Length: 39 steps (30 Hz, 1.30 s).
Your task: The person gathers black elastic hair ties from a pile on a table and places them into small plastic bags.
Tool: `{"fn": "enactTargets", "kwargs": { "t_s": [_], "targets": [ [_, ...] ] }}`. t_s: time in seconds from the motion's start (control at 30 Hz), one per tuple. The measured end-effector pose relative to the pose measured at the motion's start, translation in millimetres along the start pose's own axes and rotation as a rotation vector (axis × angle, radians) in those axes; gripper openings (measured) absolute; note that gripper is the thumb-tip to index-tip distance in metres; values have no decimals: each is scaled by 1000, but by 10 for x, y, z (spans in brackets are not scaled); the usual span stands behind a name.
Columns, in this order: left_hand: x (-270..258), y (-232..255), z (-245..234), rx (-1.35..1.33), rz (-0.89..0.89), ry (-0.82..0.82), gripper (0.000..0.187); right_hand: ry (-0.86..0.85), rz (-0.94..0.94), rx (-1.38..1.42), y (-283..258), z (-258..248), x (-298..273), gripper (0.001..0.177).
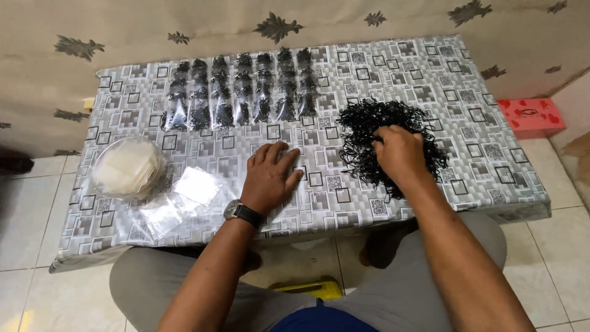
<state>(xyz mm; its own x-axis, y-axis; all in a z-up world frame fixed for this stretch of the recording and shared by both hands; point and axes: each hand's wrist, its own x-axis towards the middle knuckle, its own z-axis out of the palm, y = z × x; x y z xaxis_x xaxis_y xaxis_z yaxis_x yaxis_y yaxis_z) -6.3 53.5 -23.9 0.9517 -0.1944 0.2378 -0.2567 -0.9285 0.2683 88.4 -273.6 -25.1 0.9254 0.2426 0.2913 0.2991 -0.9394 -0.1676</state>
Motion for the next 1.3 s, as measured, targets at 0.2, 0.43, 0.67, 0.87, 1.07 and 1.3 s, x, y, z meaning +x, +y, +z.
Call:
{"fn": "enactTargets", "kwargs": {
  "t_s": [0.2, 0.43, 0.67, 0.87, 1.07, 1.3],
  "targets": [
    [140, -7, -15, -70, -38, -11, 51, -360, 124, 123, -471, -989, 188, 31],
    [273, 25, -119, -73, -67, -42, 52, -462, 214, 230, -647, -1315, 295, 37],
    [318, 3, -141, -209, -99, 91, 38, -336, -92, 75, -299, -580, 159, 25],
    [348, -8, -153, -253, -138, 140, 29, -278, -169, 184, -315, -790, 165, 15],
    [392, -8, -167, -284, -136, 173, 25, -459, 52, 391, -524, -1109, 229, 40],
    [368, -11, -153, -296, -139, 186, 25, -280, -33, 318, -391, -850, 216, 58]
  ]
}}
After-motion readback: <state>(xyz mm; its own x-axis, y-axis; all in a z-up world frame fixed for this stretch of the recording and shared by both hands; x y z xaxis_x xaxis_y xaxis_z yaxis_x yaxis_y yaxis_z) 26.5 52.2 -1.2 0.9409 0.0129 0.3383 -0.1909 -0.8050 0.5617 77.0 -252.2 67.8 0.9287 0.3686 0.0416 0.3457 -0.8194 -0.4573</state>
